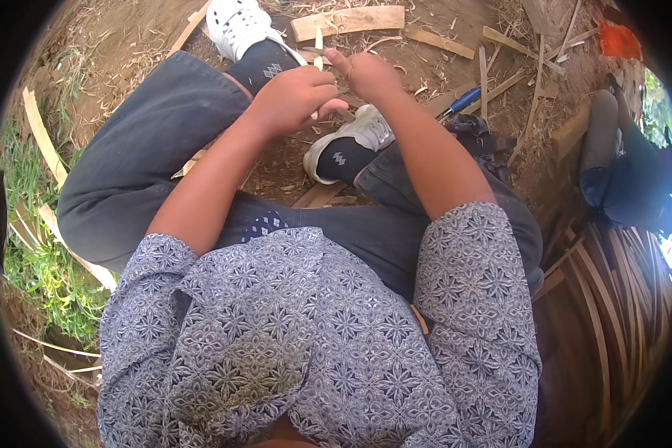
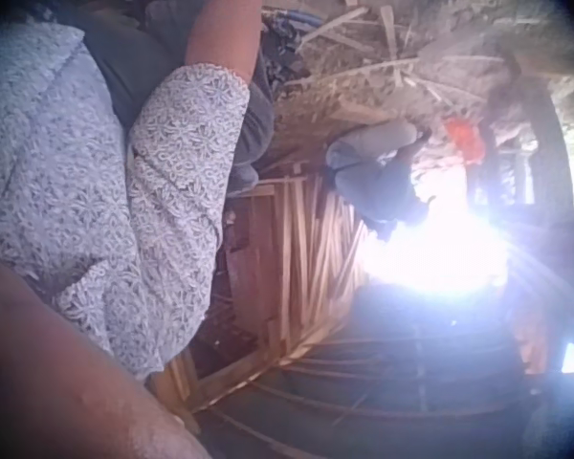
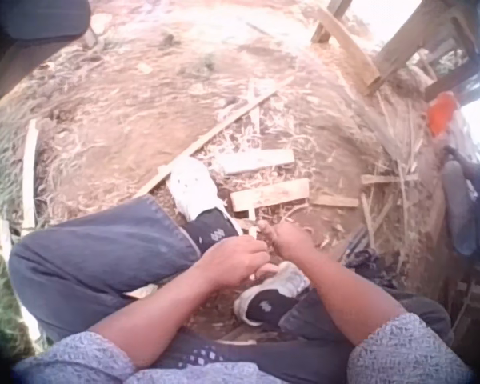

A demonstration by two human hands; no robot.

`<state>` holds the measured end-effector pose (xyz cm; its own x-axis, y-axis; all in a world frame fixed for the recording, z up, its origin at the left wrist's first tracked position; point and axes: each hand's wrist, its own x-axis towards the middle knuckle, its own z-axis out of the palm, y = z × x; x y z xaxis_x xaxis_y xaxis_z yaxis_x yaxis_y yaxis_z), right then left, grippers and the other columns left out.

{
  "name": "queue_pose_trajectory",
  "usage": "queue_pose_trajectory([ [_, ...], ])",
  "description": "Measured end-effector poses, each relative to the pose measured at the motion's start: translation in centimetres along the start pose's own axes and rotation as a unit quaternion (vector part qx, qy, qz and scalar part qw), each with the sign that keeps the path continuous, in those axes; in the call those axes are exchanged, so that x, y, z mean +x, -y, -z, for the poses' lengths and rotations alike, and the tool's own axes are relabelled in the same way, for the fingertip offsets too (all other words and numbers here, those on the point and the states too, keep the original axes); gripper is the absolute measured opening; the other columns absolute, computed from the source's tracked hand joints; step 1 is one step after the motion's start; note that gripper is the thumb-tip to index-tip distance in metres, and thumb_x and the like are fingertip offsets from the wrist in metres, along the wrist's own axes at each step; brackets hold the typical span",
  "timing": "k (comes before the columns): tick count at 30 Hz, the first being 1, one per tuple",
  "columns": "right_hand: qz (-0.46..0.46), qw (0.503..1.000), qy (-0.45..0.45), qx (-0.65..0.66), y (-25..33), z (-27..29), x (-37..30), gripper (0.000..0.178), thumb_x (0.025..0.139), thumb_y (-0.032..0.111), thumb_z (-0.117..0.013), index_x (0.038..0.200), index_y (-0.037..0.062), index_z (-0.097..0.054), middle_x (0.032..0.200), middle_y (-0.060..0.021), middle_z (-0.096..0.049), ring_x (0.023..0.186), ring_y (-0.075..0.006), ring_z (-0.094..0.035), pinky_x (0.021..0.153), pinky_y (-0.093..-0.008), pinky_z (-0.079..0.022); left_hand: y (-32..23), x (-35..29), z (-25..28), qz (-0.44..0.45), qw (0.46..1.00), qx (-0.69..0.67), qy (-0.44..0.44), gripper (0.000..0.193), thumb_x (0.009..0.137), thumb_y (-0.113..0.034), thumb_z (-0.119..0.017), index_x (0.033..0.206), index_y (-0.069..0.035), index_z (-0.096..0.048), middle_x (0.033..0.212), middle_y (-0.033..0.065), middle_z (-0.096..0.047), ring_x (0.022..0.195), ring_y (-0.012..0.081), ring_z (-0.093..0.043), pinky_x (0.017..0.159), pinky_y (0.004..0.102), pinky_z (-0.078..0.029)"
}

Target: The person sits cross-legged on the ground and uses a small knife to shave thin strips from a piece of wood held between their legs. They repeatedly scrape the blade along the wood to produce fine shavings.

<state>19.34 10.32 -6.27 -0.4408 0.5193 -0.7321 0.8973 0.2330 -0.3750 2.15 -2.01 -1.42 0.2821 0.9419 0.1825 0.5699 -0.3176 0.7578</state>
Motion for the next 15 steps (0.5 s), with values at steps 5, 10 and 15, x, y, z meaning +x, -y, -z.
queue_pose_trajectory([
  [5,-0.124,0.985,-0.121,0.026,-2.5,-1.6,4.5,0.106,0.095,0.085,-0.022,0.109,-0.0052,-0.075,0.108,-0.0325,-0.071,0.113,-0.0461,-0.067,0.099,-0.0518,-0.05,-0.1,1.1,1.1,0.014,0.998,-0.012,-0.052,0.034,0.099,-0.032,-0.066,0.079,-0.005,-0.06,0.082,0.0092,-0.061,0.08,0.0336,-0.063,0.072,0.0457,-0.052],
  [10,-0.047,0.994,-0.048,0.085,-1.9,-0.4,3.1,0.108,0.094,0.086,-0.022,0.1,-0.0082,-0.075,0.099,-0.0359,-0.069,0.107,-0.0467,-0.068,0.095,-0.0495,-0.05,-0.1,1.4,0.7,0.011,0.998,-0.029,-0.052,0.03,0.098,-0.031,-0.066,0.084,-0.004,-0.063,0.084,0.0118,-0.06,0.079,0.035,-0.061,0.071,0.0464,-0.051],
  [15,0.04,0.988,0.02,0.146,0.0,-0.1,0.5,0.105,0.093,0.087,-0.025,0.078,-0.0066,-0.07,0.07,-0.0235,-0.063,0.078,-0.0379,-0.065,0.078,-0.0482,-0.051,-0.3,0.9,0.7,0.026,0.996,-0.031,-0.086,0.031,0.097,-0.029,-0.067,0.082,-0.003,-0.06,0.081,0.0125,-0.057,0.076,0.0345,-0.059,0.067,0.0447,-0.049],
])
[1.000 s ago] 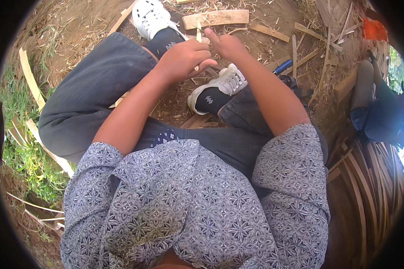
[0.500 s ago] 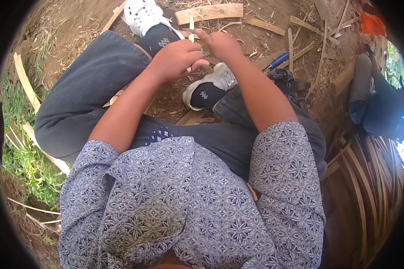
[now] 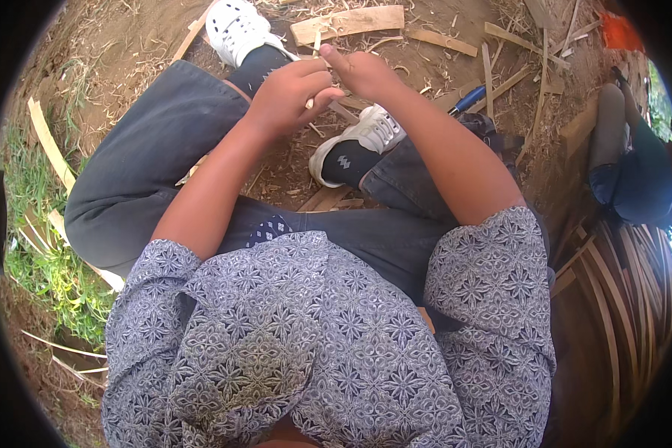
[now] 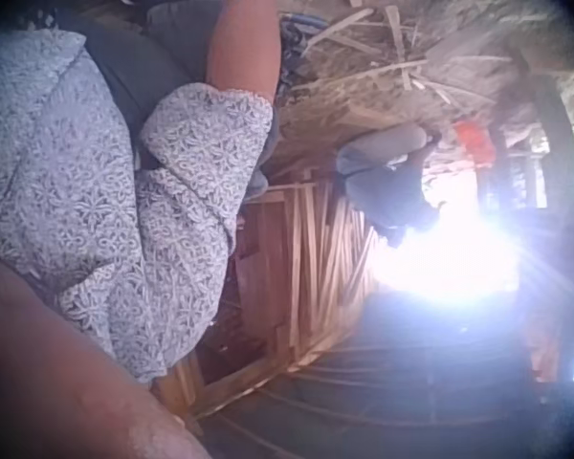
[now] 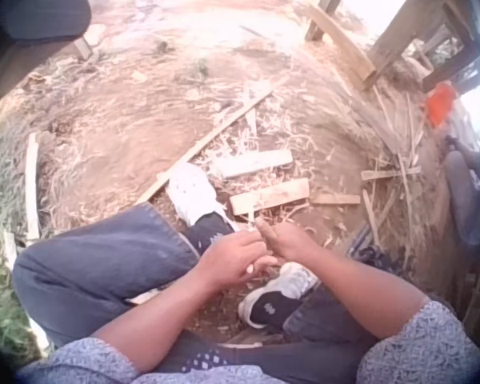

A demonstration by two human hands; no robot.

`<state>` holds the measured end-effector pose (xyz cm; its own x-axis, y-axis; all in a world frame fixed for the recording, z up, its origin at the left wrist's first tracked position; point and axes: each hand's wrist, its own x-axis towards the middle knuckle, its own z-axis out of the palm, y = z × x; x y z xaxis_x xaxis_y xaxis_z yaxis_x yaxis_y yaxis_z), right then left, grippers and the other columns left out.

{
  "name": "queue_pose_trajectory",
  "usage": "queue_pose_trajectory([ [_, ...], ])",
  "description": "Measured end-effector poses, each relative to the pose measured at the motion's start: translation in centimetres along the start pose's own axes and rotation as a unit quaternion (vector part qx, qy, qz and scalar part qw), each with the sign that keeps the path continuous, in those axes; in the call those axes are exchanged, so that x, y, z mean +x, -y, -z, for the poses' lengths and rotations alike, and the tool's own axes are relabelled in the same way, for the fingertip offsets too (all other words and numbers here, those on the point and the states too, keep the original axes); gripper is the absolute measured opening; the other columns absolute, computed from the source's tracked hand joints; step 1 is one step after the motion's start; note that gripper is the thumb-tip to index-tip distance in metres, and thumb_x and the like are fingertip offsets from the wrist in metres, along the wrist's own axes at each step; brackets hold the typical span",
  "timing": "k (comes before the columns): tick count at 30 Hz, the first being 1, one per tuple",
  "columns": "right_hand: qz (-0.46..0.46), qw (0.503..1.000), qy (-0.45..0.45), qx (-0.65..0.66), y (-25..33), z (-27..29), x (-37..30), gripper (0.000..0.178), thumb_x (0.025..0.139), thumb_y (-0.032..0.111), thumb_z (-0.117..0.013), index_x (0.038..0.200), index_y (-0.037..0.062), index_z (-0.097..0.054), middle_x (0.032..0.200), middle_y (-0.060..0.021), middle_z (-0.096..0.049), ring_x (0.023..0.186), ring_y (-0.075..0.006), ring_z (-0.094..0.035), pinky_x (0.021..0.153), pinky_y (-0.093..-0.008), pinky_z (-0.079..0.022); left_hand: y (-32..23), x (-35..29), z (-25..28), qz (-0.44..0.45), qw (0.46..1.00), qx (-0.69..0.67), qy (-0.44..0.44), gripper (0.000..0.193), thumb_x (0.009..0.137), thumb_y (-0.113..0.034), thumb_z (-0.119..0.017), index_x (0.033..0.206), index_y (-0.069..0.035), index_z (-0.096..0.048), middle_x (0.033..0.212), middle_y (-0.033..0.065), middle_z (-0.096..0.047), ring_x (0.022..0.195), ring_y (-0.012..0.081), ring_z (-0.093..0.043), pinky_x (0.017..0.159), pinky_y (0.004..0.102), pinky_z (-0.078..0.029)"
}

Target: The person sits cross-legged on the ground and uses a small knife to shave thin strips from a piece of wood held between their legs. They repeatedly scrape the blade along the wood to produce fine shavings.

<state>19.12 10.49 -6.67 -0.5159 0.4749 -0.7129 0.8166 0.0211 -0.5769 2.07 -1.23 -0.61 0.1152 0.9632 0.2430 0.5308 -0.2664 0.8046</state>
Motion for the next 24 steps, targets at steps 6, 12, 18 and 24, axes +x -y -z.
queue_pose_trajectory([
  [6,-0.009,1.0,-0.004,-0.025,-0.7,0.0,1.6,0.101,0.092,0.088,-0.029,0.078,-0.0033,-0.071,0.066,-0.0185,-0.062,0.071,-0.0346,-0.065,0.072,-0.0477,-0.051,0.0,0.0,-0.3,-0.004,1.0,-0.007,0.006,0.029,0.097,-0.026,-0.068,0.081,-0.003,-0.06,0.079,0.0129,-0.056,0.074,0.0349,-0.058,0.067,0.0452,-0.048],
  [12,0.016,0.997,-0.036,-0.064,-2.2,-0.7,3.7,0.103,0.091,0.09,-0.028,0.083,-0.0017,-0.074,0.072,-0.0212,-0.066,0.077,-0.0379,-0.068,0.075,-0.049,-0.053,-0.2,0.4,-0.1,0.004,1.0,-0.007,-0.007,0.027,0.099,-0.023,-0.065,0.082,-0.003,-0.061,0.08,0.0135,-0.057,0.075,0.0355,-0.058,0.067,0.0445,-0.048],
  [18,-0.051,0.985,-0.103,-0.131,-3.2,-0.7,4.2,0.108,0.091,0.089,-0.024,0.101,-0.0053,-0.075,0.097,-0.0313,-0.071,0.1,-0.0453,-0.069,0.089,-0.0516,-0.052,0.0,0.4,0.7,0.006,1.0,-0.008,0.013,0.027,0.1,-0.022,-0.063,0.085,0.0,-0.061,0.08,0.0144,-0.057,0.075,0.0378,-0.059,0.068,0.044,-0.048],
  [24,-0.087,0.994,-0.06,-0.042,-3.4,-1.5,1.4,0.106,0.095,0.085,-0.026,0.096,-0.0096,-0.074,0.096,-0.0301,-0.072,0.098,-0.0459,-0.069,0.089,-0.0497,-0.052,-0.4,0.6,0.4,0.009,1.0,-0.005,0.015,0.028,0.099,-0.024,-0.064,0.082,-0.002,-0.061,0.082,0.0143,-0.059,0.078,0.0362,-0.06,0.07,0.0443,-0.051],
])
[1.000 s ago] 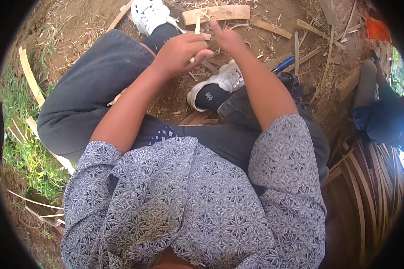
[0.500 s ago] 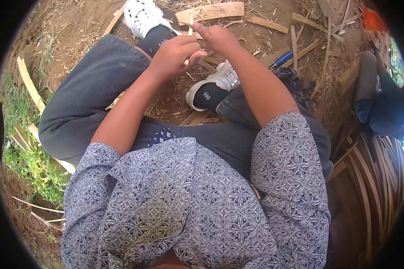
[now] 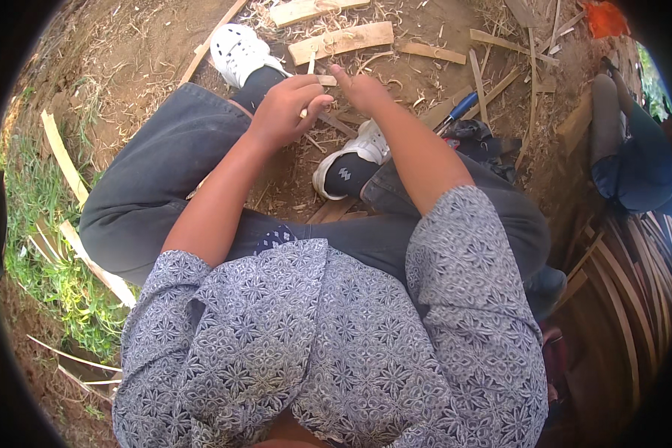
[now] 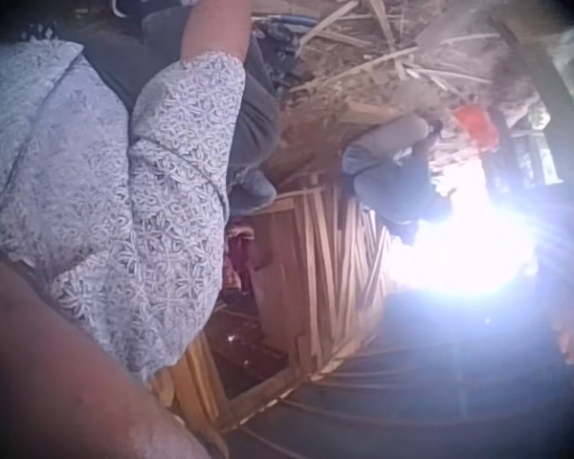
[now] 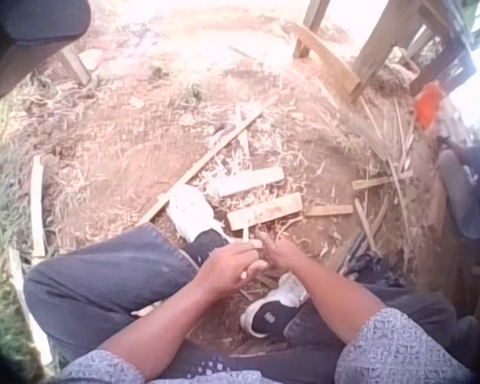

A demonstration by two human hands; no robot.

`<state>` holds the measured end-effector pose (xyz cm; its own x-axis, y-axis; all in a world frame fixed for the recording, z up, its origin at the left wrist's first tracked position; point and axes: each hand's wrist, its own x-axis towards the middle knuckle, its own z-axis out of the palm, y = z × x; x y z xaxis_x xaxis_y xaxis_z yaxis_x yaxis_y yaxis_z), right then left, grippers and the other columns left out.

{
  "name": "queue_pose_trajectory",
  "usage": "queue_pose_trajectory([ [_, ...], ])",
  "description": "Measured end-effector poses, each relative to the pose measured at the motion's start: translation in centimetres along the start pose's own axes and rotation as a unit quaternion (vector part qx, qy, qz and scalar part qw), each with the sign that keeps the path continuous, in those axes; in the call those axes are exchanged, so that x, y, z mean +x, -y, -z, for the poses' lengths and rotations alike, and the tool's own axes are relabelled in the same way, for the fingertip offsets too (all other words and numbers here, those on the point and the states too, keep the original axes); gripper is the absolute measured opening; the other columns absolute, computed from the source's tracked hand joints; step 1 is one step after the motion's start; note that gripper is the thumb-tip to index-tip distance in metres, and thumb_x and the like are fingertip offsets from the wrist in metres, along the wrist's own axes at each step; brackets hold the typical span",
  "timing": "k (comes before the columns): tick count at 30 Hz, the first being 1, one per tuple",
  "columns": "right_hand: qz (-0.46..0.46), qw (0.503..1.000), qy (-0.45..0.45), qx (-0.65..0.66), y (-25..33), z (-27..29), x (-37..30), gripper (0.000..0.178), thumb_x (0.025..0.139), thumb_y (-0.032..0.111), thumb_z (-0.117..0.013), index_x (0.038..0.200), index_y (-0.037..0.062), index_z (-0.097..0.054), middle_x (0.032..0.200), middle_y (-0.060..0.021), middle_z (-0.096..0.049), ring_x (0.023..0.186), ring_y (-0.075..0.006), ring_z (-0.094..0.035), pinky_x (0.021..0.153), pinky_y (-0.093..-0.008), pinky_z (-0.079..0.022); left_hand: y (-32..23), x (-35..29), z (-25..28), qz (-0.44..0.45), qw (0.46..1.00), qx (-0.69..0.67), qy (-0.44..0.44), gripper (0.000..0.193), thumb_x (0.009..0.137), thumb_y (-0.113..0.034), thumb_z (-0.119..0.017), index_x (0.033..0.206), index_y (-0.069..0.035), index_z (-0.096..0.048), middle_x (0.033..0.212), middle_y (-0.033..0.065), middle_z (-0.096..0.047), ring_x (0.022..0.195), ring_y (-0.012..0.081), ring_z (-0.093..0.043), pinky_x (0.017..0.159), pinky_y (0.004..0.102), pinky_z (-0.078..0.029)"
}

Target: The person sits cross-legged on the ground and uses a small knife to shave thin strips from a piece of wood held between their legs. They repeatedly scrape the blade along the wood to produce fine shavings.

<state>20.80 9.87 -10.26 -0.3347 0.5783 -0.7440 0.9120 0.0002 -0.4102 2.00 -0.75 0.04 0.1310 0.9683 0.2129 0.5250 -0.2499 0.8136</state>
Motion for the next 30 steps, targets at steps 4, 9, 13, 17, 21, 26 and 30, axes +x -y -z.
queue_pose_trajectory([
  [4,0.081,0.996,0.035,0.032,2.0,1.6,-2.0,0.1,0.095,0.085,-0.028,0.081,-0.0031,-0.073,0.073,-0.0246,-0.065,0.078,-0.0397,-0.066,0.079,-0.0484,-0.052,-0.1,0.1,0.0,-0.021,0.999,0.021,0.033,0.03,0.099,-0.026,-0.065,0.081,-0.002,-0.062,0.083,0.0124,-0.061,0.08,0.0344,-0.062,0.071,0.0444,-0.052],
  [9,0.109,0.993,0.04,-0.014,3.9,2.8,-2.4,0.1,0.095,0.085,-0.028,0.081,-0.0025,-0.073,0.072,-0.0225,-0.065,0.077,-0.0401,-0.065,0.078,-0.0488,-0.052,0.3,-0.1,-0.2,-0.026,0.996,0.051,0.072,0.031,0.099,-0.029,-0.065,0.081,-0.004,-0.063,0.083,0.01,-0.062,0.082,0.032,-0.063,0.073,0.0449,-0.052],
  [13,0.104,0.994,0.009,-0.03,2.6,1.9,-0.9,0.1,0.094,0.086,-0.027,0.08,-0.002,-0.072,0.071,-0.0217,-0.065,0.077,-0.0393,-0.065,0.077,-0.0487,-0.052,0.7,-0.3,-0.8,-0.054,0.994,0.045,0.079,0.033,0.099,-0.031,-0.065,0.079,-0.006,-0.062,0.082,0.0093,-0.061,0.082,0.0317,-0.063,0.072,0.0445,-0.052],
  [17,0.068,0.995,0.054,-0.043,2.4,1.6,0.8,0.103,0.093,0.087,-0.025,0.091,-0.0018,-0.076,0.084,-0.0242,-0.071,0.088,-0.0407,-0.069,0.082,-0.0496,-0.053,0.9,-0.6,-0.8,-0.059,0.995,0.038,0.066,0.035,0.099,-0.033,-0.064,0.077,-0.006,-0.061,0.081,0.0091,-0.06,0.082,0.0315,-0.062,0.072,0.0441,-0.051],
  [21,-0.004,0.998,-0.015,-0.062,0.6,0.0,3.3,0.102,0.095,0.085,-0.025,0.104,-0.0029,-0.077,0.102,-0.0293,-0.072,0.105,-0.044,-0.069,0.093,-0.0503,-0.052,0.5,0.4,0.1,-0.016,0.998,0.032,0.06,0.037,0.099,-0.035,-0.064,0.077,-0.006,-0.059,0.08,0.0091,-0.058,0.081,0.0319,-0.062,0.071,0.0443,-0.051],
  [26,-0.009,1.0,-0.001,0.008,-0.1,0.1,2.5,0.1,0.097,0.081,-0.025,0.102,-0.0058,-0.075,0.101,-0.0316,-0.071,0.106,-0.0476,-0.067,0.095,-0.0497,-0.05,0.1,0.0,-0.1,-0.03,0.999,0.014,0.036,0.037,0.099,-0.036,-0.064,0.077,-0.007,-0.058,0.079,0.0092,-0.057,0.08,0.0322,-0.061,0.07,0.0448,-0.051],
  [30,0.085,0.995,0.047,0.034,1.5,2.0,0.4,0.097,0.098,0.08,-0.028,0.091,-0.0049,-0.074,0.085,-0.0268,-0.07,0.089,-0.0438,-0.068,0.085,-0.0487,-0.051,0.7,0.0,-0.3,-0.026,0.999,0.022,0.033,0.036,0.099,-0.035,-0.064,0.078,-0.007,-0.059,0.08,0.0085,-0.059,0.079,0.0318,-0.061,0.069,0.0443,-0.051],
])
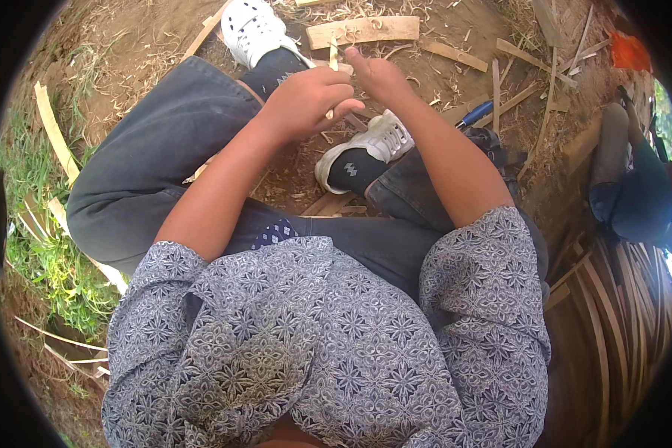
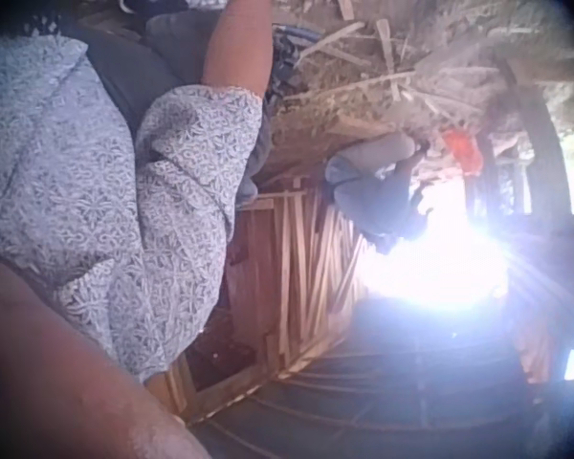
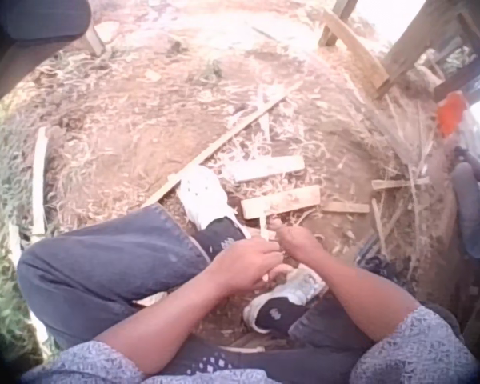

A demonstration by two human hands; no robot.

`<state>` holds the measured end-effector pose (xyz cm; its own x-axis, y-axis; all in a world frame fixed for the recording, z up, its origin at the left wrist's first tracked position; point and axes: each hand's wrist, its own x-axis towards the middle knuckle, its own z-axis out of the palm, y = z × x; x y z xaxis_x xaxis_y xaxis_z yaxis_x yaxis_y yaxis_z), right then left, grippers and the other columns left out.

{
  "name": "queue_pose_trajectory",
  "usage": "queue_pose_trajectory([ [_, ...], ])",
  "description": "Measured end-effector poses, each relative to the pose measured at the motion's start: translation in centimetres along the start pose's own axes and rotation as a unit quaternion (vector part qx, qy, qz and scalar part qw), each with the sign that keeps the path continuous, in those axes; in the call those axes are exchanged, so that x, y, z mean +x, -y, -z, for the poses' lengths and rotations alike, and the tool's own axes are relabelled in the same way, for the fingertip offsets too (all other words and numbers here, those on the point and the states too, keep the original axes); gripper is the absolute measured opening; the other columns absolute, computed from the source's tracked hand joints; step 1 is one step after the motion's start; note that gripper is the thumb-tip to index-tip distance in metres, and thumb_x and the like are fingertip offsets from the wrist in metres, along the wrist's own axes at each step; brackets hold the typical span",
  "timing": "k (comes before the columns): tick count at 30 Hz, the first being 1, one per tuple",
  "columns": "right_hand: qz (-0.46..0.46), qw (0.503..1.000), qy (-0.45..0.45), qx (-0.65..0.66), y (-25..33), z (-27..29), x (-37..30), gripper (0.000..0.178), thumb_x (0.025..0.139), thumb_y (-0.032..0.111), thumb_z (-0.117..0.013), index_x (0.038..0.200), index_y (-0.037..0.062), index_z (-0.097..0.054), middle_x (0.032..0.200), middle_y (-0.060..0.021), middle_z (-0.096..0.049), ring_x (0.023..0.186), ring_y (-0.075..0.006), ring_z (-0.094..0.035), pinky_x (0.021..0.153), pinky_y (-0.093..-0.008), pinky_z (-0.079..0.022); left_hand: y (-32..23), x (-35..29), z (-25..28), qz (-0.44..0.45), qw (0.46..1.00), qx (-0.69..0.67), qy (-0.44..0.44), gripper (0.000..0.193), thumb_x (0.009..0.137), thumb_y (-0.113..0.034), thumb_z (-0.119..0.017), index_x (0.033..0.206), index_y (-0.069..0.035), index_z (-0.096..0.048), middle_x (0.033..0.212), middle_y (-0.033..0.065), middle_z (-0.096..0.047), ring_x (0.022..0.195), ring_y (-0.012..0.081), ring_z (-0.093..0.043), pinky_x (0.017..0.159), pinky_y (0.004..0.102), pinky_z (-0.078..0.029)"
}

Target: The person sits cross-legged on the ground and uses a small knife to shave thin strips from a piece of wood held between their legs. They repeatedly scrape the blade along the wood to produce fine shavings.

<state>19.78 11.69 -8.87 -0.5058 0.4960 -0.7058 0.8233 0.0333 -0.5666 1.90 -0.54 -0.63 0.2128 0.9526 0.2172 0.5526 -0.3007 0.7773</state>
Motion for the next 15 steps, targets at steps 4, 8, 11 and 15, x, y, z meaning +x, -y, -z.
queue_pose_trajectory([
  [4,0.034,0.999,-0.013,-0.027,1.6,-0.3,-0.6,0.099,0.096,0.083,-0.029,0.085,-0.0052,-0.073,0.077,-0.0239,-0.068,0.082,-0.0394,-0.068,0.08,-0.0485,-0.052,0.1,-0.2,-0.1,0.019,1.0,0.012,0.013,0.034,0.099,-0.033,-0.065,0.078,-0.007,-0.06,0.081,0.0082,-0.059,0.079,0.0311,-0.062,0.07,0.0443,-0.051],
  [8,-0.031,0.995,-0.017,-0.092,-0.3,-0.3,2.6,0.102,0.094,0.085,-0.027,0.094,-0.0042,-0.076,0.089,-0.0298,-0.071,0.097,-0.0428,-0.07,0.089,-0.0502,-0.053,0.1,0.0,-0.2,-0.023,1.0,-0.006,-0.002,0.035,0.098,-0.034,-0.066,0.077,-0.007,-0.06,0.08,0.0081,-0.059,0.079,0.0305,-0.062,0.071,0.0439,-0.051],
  [11,-0.09,0.989,-0.052,-0.102,-2.8,-1.2,4.6,0.104,0.095,0.085,-0.025,0.095,-0.0056,-0.077,0.097,-0.0326,-0.071,0.103,-0.0447,-0.069,0.093,-0.0505,-0.051,-0.1,0.3,0.1,-0.017,1.0,-0.003,0.002,0.035,0.098,-0.034,-0.066,0.077,-0.007,-0.06,0.079,0.0081,-0.058,0.08,0.0304,-0.062,0.071,0.0438,-0.051],
  [15,-0.092,0.994,-0.028,-0.042,-2.3,-1.4,4.1,0.104,0.096,0.083,-0.026,0.096,-0.0077,-0.076,0.098,-0.0326,-0.071,0.105,-0.0455,-0.068,0.094,-0.0496,-0.051,0.2,0.1,0.2,0.0,1.0,0.001,0.011,0.035,0.098,-0.035,-0.065,0.078,-0.007,-0.06,0.08,0.0078,-0.058,0.081,0.0301,-0.062,0.072,0.0437,-0.051],
])
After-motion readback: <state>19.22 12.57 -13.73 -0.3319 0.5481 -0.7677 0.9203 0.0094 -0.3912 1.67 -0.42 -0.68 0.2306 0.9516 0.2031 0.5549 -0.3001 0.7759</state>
